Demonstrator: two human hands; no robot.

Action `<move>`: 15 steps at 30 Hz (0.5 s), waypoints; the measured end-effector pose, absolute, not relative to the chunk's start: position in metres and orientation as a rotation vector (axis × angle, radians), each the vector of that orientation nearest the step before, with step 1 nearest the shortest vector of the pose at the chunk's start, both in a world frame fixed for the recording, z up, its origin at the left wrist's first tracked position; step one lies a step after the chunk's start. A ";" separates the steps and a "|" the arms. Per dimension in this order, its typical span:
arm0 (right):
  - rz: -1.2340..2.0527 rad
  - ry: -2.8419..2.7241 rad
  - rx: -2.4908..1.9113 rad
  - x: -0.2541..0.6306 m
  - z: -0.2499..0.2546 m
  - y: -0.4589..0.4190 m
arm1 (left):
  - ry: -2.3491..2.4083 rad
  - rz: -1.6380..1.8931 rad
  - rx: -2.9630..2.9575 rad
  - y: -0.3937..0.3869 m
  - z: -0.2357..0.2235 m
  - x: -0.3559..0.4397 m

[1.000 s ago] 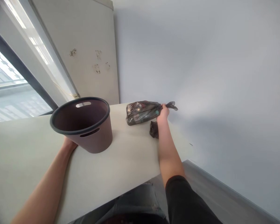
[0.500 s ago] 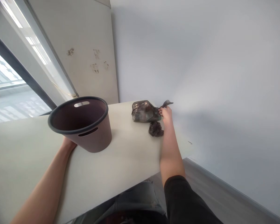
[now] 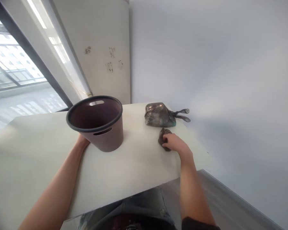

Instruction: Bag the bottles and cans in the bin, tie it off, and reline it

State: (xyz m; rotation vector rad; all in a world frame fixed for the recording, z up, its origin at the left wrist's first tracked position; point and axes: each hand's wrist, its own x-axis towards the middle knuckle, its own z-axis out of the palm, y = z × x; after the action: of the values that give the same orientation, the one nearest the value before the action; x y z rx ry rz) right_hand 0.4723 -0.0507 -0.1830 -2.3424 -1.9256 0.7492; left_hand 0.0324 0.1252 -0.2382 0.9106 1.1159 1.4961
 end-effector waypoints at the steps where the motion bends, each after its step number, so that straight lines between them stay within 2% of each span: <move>1: 0.888 -2.043 -2.232 0.463 -0.183 -0.052 | 1.118 1.496 0.929 0.123 -0.236 0.034; 4: 1.330 -2.331 -1.681 0.435 -0.168 -0.052 | 1.105 1.482 0.950 0.119 -0.230 0.036; 6: 1.361 -2.351 -1.347 0.419 -0.147 -0.052 | 1.100 1.480 0.957 0.117 -0.227 0.035; 12: 0.703 -1.356 -0.913 0.388 -0.066 -0.019 | 1.124 1.453 1.056 0.115 -0.225 0.034; 15: 0.535 -1.202 -0.720 0.372 -0.030 0.005 | 1.107 1.463 1.056 0.115 -0.223 0.036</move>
State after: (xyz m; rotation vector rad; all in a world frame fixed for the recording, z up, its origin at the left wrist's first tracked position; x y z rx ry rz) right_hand 0.3721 0.0049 -0.0299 -0.7203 -1.2021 0.5348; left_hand 0.0358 0.1152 -0.2234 1.0563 1.1068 1.4628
